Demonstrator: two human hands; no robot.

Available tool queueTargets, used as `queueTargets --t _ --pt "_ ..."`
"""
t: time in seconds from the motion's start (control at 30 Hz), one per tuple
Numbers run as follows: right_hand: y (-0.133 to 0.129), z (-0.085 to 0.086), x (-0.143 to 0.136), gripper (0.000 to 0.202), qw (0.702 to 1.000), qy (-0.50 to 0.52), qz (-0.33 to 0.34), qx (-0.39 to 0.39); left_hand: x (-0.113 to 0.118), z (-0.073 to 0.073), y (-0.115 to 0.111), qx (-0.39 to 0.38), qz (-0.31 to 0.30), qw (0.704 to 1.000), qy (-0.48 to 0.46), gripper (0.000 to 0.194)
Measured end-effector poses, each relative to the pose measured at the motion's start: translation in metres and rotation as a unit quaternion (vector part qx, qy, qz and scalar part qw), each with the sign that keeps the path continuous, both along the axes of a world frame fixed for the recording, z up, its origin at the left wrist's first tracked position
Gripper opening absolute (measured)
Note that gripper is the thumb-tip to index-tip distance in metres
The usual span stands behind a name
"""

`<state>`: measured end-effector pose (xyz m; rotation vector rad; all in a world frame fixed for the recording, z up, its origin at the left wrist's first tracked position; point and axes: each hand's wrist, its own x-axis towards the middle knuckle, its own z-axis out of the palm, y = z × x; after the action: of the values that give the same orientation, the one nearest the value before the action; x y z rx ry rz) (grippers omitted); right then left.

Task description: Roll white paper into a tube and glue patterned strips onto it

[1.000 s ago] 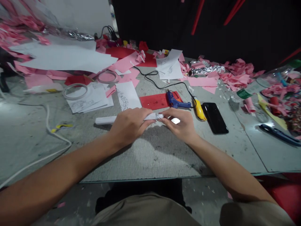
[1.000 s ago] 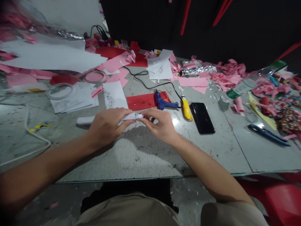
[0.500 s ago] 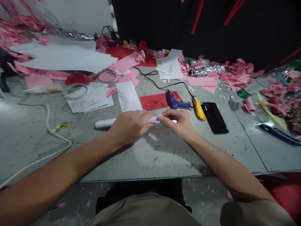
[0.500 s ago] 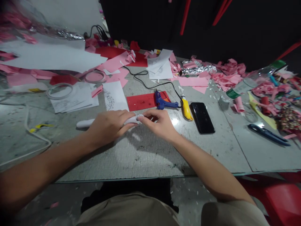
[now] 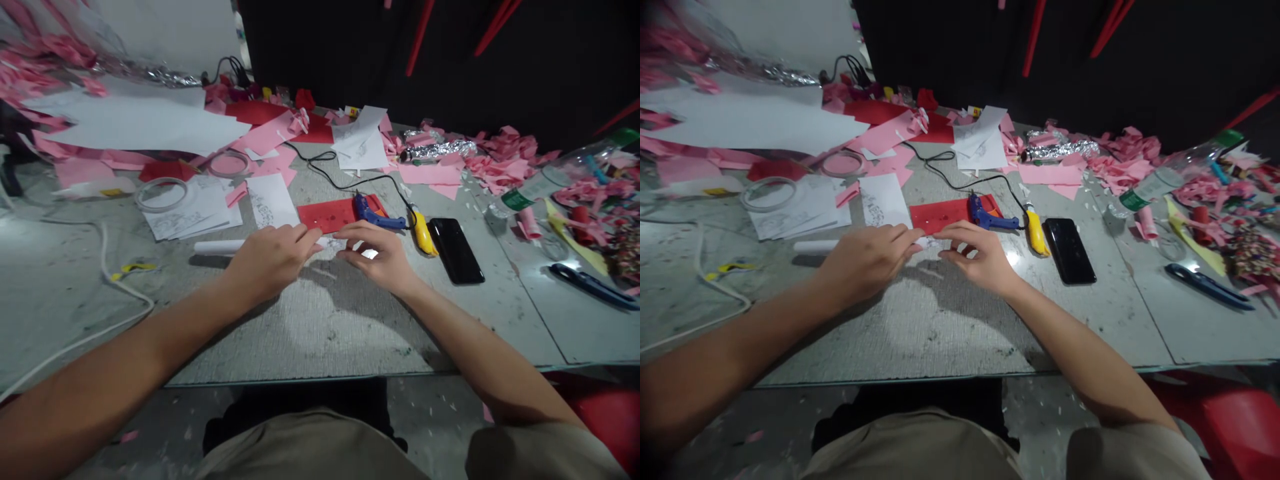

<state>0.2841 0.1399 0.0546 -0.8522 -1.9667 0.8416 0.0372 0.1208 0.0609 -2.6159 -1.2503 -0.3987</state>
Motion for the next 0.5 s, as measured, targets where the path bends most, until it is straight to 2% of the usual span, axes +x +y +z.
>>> queueTargets --t 0.1,0.17,0.27,0.37,0.5 --pt "0.002 -0.003 0.001 0.015 1.0 0.012 -0.005 0.012 0.0 -0.001 -0.001 -0.017 0.001 1.0 -0.017 0.038" --pt "0.003 -0.003 0.002 0.016 1.0 0.022 -0.001 -0.015 0.0 -0.003 -0.002 -0.024 0.0 0.999 -0.026 0.039" --pt "0.006 -0.005 0.003 0.016 0.988 0.079 0.049 -0.125 -0.001 -0.005 -0.001 -0.046 -0.013 0.998 -0.049 0.037" --pt "0.009 -0.009 0.004 0.016 0.953 0.152 0.103 -0.243 0.0 -0.007 0.001 -0.078 -0.033 0.992 -0.088 0.036" --pt "0.01 -0.014 0.003 0.02 0.931 0.159 0.105 -0.312 -0.001 -0.006 0.001 -0.093 -0.046 0.988 -0.111 0.037"
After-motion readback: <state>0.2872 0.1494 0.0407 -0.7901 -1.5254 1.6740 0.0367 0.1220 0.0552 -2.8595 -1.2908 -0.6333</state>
